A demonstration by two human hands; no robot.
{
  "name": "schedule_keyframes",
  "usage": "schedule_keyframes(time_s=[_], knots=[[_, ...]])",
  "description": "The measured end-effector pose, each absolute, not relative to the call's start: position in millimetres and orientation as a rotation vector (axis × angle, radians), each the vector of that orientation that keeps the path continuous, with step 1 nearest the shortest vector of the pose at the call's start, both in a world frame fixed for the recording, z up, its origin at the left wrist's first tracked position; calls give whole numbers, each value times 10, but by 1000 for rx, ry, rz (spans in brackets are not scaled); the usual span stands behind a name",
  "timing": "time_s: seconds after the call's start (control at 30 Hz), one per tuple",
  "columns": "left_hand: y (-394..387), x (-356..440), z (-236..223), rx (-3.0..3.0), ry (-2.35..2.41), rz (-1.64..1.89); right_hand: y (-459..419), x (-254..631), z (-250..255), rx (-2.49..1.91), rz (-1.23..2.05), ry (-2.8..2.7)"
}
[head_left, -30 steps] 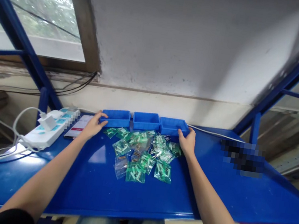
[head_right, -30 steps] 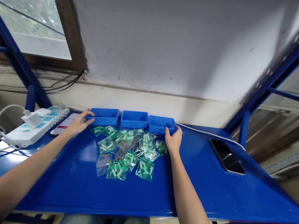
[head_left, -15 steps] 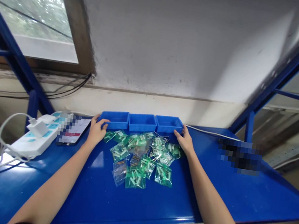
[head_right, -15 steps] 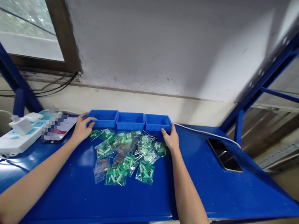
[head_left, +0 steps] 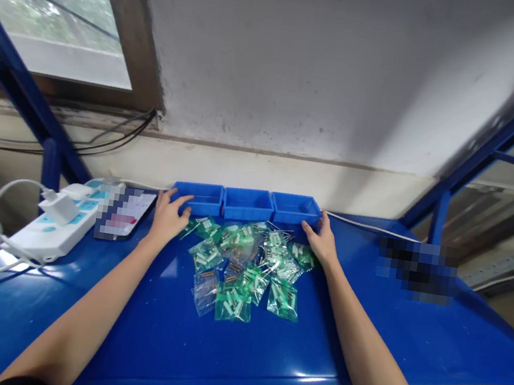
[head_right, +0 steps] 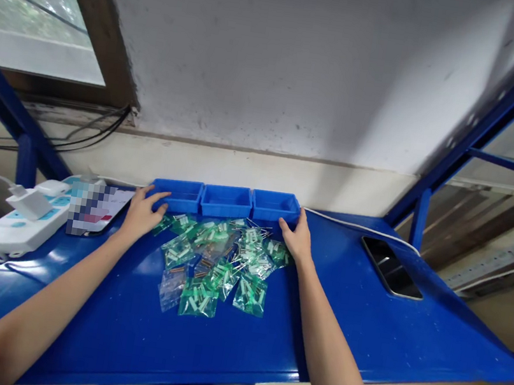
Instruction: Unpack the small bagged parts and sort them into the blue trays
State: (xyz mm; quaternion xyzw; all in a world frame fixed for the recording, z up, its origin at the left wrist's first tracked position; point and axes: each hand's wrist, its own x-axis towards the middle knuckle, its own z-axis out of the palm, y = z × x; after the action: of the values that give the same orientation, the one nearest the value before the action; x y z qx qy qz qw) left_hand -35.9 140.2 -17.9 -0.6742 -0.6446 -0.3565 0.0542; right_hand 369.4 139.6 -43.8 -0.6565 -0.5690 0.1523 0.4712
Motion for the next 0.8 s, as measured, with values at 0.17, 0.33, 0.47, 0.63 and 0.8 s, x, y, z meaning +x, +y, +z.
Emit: schedule_keyframes(time_s=[0.17,0.33,0.47,0.63,0.8], knots=[[1227,-175,-109,-1919,-2024,-955,1434,3715,-488,-1547,345,-1437],[1054,52,3,-2046,-1709,-934,1447,3750,-517,-1543,360,-1459],[1055,240,0,-2287,-1551,-793,1437,3750,-504,-1564,376,-1461],[1173,319,-65,-2393,-1599,-661,1417,3723,-455,-1597,378,-1462],[1295,392,31,-2389,-1573,-790,1408,3695,-427,-1622,362,-1465]])
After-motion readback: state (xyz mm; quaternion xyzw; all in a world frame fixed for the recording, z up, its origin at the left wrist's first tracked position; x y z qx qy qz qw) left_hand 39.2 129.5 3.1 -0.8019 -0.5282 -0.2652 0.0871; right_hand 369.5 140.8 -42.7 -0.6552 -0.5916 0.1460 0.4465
